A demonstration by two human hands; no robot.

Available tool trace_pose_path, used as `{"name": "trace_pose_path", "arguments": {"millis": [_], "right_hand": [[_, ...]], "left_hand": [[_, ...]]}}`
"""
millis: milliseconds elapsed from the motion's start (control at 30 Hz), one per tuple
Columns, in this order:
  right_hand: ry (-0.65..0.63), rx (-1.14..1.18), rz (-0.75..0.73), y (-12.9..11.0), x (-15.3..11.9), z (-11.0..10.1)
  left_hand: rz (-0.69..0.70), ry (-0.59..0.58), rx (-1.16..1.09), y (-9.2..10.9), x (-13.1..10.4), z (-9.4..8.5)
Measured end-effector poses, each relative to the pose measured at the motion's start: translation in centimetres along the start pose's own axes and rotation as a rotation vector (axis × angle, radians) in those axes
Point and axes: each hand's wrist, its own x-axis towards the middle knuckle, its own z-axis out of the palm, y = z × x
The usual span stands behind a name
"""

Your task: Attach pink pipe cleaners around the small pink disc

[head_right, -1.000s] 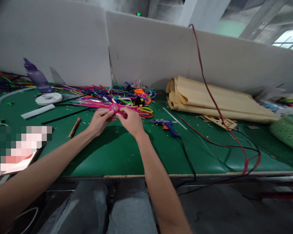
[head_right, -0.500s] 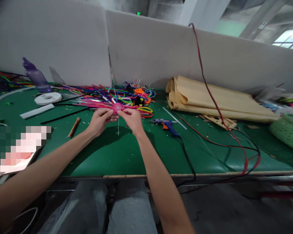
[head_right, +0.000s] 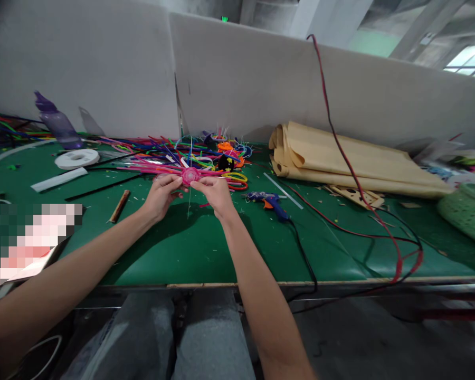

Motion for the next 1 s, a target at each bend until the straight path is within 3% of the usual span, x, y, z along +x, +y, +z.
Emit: {"name": "trace_pose_path", "arguments": {"millis": [167, 367, 533, 633, 700, 867, 1000], "right_hand": [[0.079, -0.027, -0.06, 0.6, 0.2, 0.4], [0.068, -0.098, -0.119, 0.8, 0.1, 0.5], [0.078, -0.19, -0.202, 0.6, -0.1, 0.7], [0.07, -0.126, -0.163, 0.2, -0.2, 0.6], [0.048, -0.044, -0.095, -0.1, -0.2, 0.4], [-0.091, 0.113, 0.042, -0.5, -0.1, -0.6], [-0.184, 0.169, 0.073, -0.2, 0.1, -0.8]], "left_hand": [[0.021, 0.04, 0.057, -0.4, -0.1, 0.1], [0.031, 0.118, 0.067, -0.7, 0.0, 0.1], [0.184, 0.208, 0.245, -0.9, -0.1, 0.1], [0.211, 0.189, 0.246, -0.6, -0.1, 0.1], [0.127, 0.113, 0.103, -0.3, -0.1, 0.0], [-0.277, -0.084, -0.308, 0.1, 0.1, -0.5], [-0.351, -0.139, -0.384, -0.1, 0.3, -0.8]]}}
